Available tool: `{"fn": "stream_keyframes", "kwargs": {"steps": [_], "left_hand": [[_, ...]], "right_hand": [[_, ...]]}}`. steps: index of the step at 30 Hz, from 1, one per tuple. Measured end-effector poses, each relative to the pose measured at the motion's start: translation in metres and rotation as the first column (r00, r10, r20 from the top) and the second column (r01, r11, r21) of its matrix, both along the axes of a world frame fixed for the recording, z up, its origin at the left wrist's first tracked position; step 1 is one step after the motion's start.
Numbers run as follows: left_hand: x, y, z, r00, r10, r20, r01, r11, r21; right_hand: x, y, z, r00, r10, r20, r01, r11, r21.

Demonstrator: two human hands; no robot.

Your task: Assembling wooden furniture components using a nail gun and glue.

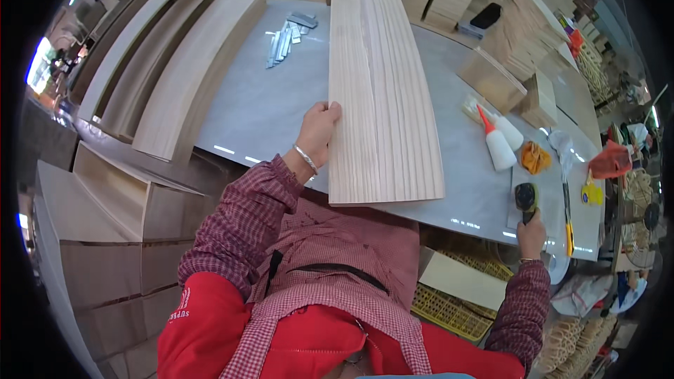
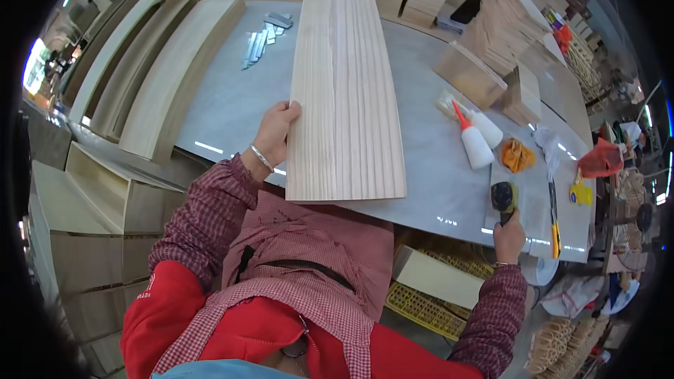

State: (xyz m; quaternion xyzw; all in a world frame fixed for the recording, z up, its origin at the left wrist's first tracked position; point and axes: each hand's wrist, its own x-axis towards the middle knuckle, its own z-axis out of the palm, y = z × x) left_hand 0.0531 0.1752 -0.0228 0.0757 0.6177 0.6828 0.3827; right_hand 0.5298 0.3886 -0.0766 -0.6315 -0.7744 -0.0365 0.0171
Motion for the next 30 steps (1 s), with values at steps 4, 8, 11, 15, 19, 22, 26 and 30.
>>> {"fn": "stream_keyframes", "kwargs": {"steps": [4, 8, 11, 15, 19, 22, 26, 30], "left_hand": [[0.0, 0.007, -0.003, 0.994, 0.089, -0.059, -0.094, 0.992, -0.082], [0.004, 0.001, 0.001, 0.992, 0.108, -0.07, -0.117, 0.984, -0.137], [0.012, -0.006, 0.006, 0.993, 0.1, -0.06, -0.108, 0.981, -0.158], [0.024, -0.013, 0.005, 0.995, -0.024, 0.101, 0.033, 0.996, -0.085], [0.023, 0.007, -0.06, 0.621, -0.784, -0.015, 0.28, 0.204, 0.938], [0.035, 0.025, -0.079, 0.418, -0.859, -0.295, 0.07, -0.293, 0.953], [0.056, 0.034, -0.099, 0.381, -0.862, -0.334, -0.052, -0.38, 0.924], [0.073, 0.039, -0.126, 0.385, -0.892, -0.238, -0.187, -0.327, 0.926]], "right_hand": [[-0.008, 0.015, -0.014, 0.99, -0.033, -0.139, 0.04, 0.998, 0.049], [-0.016, 0.014, -0.02, 0.987, -0.06, -0.15, 0.075, 0.992, 0.098], [-0.029, 0.001, -0.01, 0.99, -0.076, -0.118, 0.093, 0.986, 0.142], [-0.084, -0.058, 0.057, 0.648, 0.167, -0.743, -0.263, 0.965, -0.013], [-0.122, -0.112, 0.07, 0.328, 0.104, -0.939, -0.41, 0.911, -0.042], [-0.125, -0.156, 0.066, 0.312, -0.059, -0.948, -0.514, 0.829, -0.22], [-0.156, -0.216, 0.064, 0.222, -0.314, -0.923, -0.684, 0.624, -0.377], [-0.185, -0.247, 0.04, 0.33, -0.158, -0.931, -0.729, 0.583, -0.357]]}}
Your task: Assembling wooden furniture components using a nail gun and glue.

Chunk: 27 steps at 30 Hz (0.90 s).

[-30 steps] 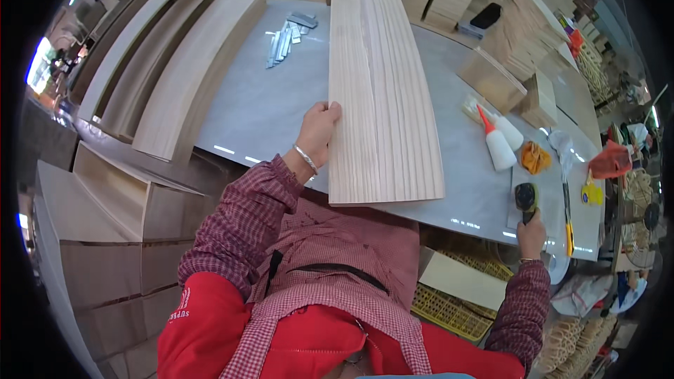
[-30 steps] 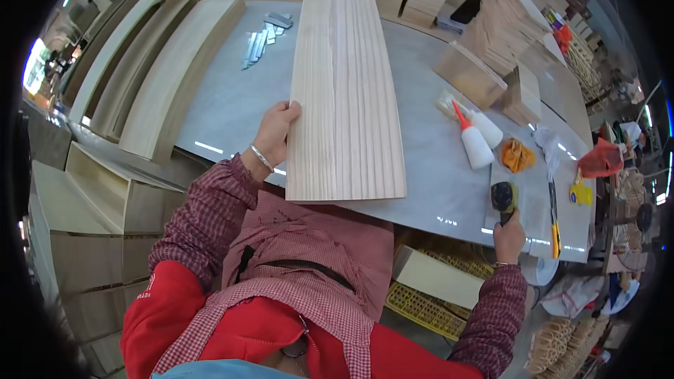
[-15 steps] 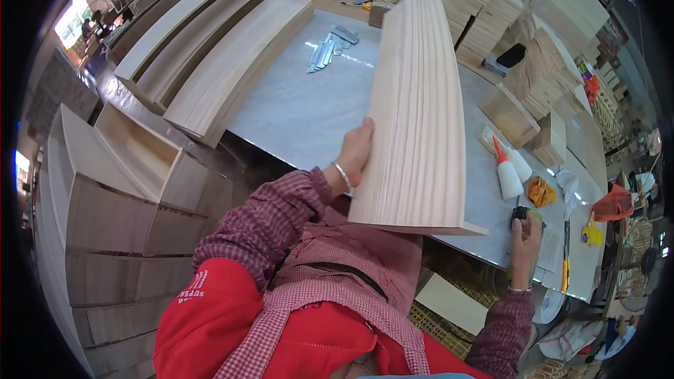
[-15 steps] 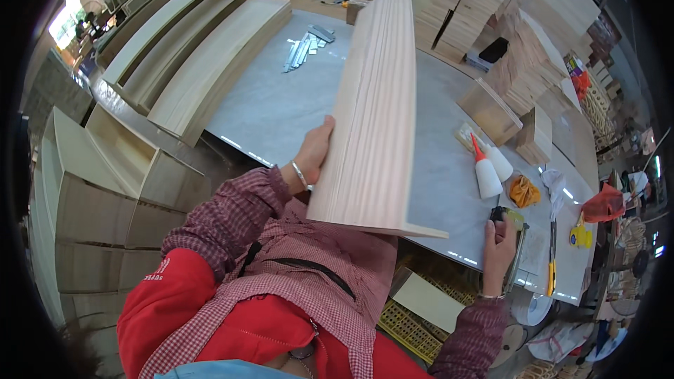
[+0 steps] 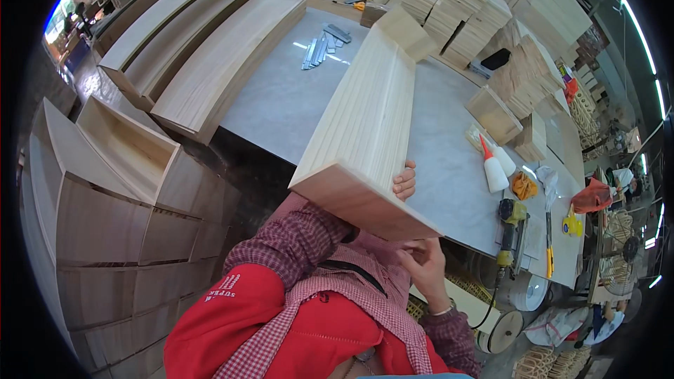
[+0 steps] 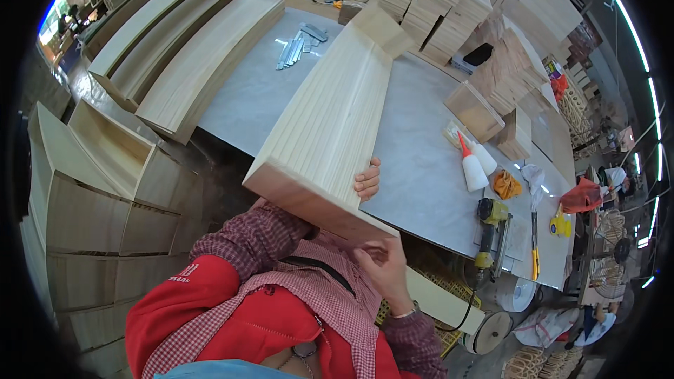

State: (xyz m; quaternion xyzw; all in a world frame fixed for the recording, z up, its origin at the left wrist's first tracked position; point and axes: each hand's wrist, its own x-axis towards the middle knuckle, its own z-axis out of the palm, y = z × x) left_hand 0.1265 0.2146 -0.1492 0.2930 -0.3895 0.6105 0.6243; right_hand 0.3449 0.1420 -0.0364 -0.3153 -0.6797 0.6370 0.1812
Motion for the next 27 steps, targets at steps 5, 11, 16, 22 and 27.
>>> {"fn": "stream_keyframes", "kwargs": {"steps": [5, 11, 16, 22, 27], "left_hand": [[-0.023, -0.039, 0.03, 0.925, -0.051, -0.378, -0.145, 0.869, -0.472], [-0.027, -0.112, -0.032, 0.877, -0.172, -0.448, -0.346, 0.419, -0.839], [-0.036, -0.198, -0.016, 0.048, -0.611, -0.79, -0.823, 0.424, -0.378], [-0.086, -0.217, 0.029, 0.173, -0.355, -0.919, -0.983, -0.114, -0.14], [-0.119, -0.187, 0.043, -0.051, -0.289, -0.956, -0.936, -0.319, 0.147]], "right_hand": [[-0.024, 0.008, -0.02, 0.998, -0.037, -0.049, 0.049, 0.962, 0.27], [-0.039, 0.027, -0.016, 0.96, -0.165, -0.225, 0.229, 0.928, 0.295], [-0.039, 0.048, -0.046, 0.976, -0.179, -0.121, 0.208, 0.934, 0.29], [-0.048, 0.071, -0.054, 0.997, -0.01, 0.074, -0.025, 0.894, 0.448], [-0.025, 0.155, -0.016, 0.984, -0.118, 0.134, 0.03, 0.848, 0.528]]}}
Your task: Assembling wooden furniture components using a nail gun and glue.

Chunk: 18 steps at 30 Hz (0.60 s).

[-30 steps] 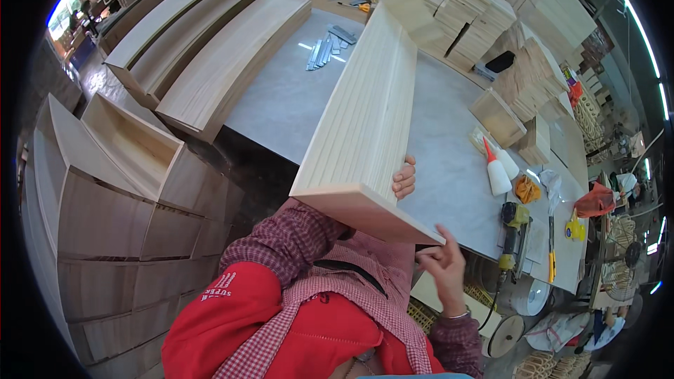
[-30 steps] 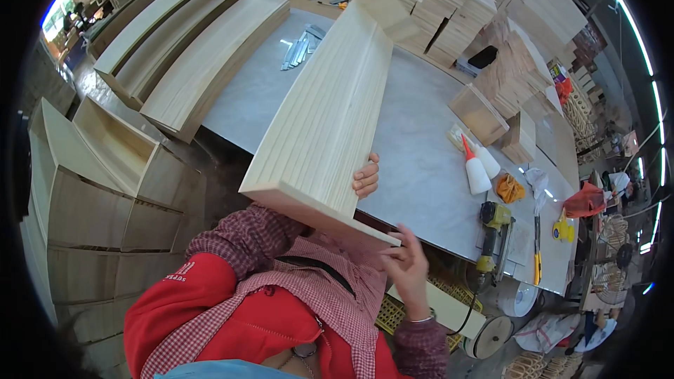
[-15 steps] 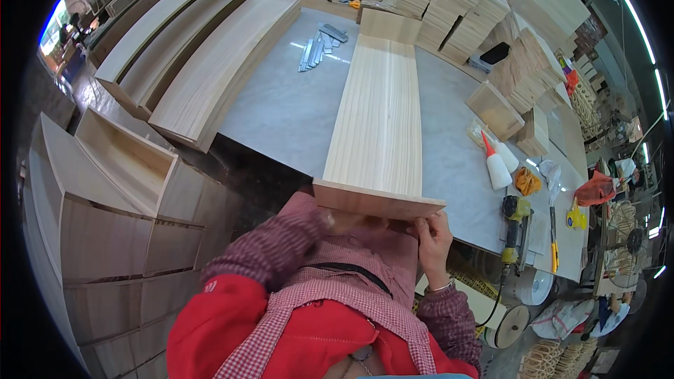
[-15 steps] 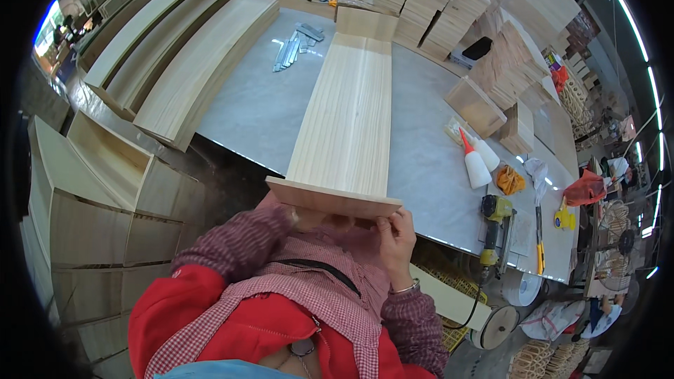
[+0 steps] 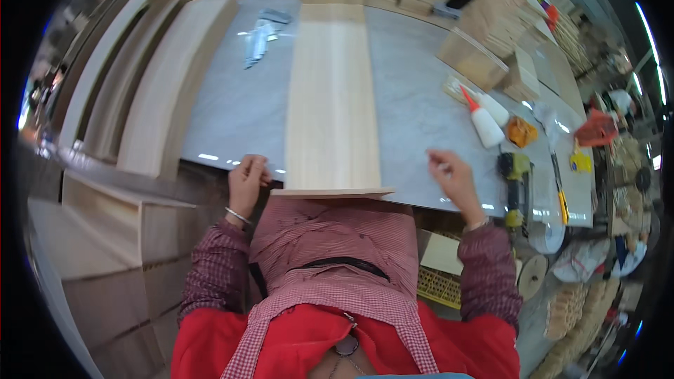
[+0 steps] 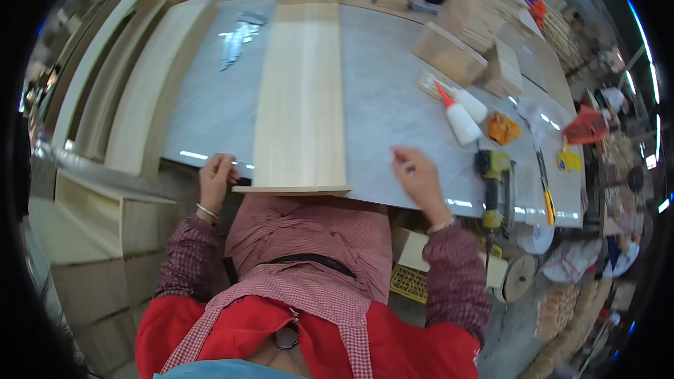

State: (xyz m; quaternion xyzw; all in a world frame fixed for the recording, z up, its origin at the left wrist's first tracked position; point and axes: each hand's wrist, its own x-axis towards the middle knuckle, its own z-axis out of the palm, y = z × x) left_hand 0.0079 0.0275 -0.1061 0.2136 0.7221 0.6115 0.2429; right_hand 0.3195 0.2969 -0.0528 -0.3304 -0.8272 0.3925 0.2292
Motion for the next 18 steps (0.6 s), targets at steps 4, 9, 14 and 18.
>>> {"fn": "stream_keyframes", "kwargs": {"steps": [4, 9, 14, 18], "left_hand": [[-0.02, 0.036, -0.009, 0.962, -0.097, -0.255, 0.085, 0.995, -0.059], [-0.026, 0.084, -0.011, 0.542, -0.283, -0.791, 0.195, 0.958, -0.21], [-0.032, 0.095, -0.018, 0.48, -0.387, -0.787, 0.198, 0.922, -0.333], [-0.028, 0.1, -0.017, 0.409, -0.435, -0.803, 0.151, 0.899, -0.41]], "right_hand": [[0.03, 0.112, 0.004, 0.959, -0.269, 0.088, 0.231, 0.924, 0.305], [0.061, 0.182, 0.005, 0.827, -0.487, 0.281, 0.328, 0.824, 0.462], [0.061, 0.184, -0.005, 0.804, -0.409, 0.431, 0.344, 0.912, 0.224], [0.067, 0.168, -0.006, 0.796, -0.312, 0.518, 0.236, 0.949, 0.208]]}}
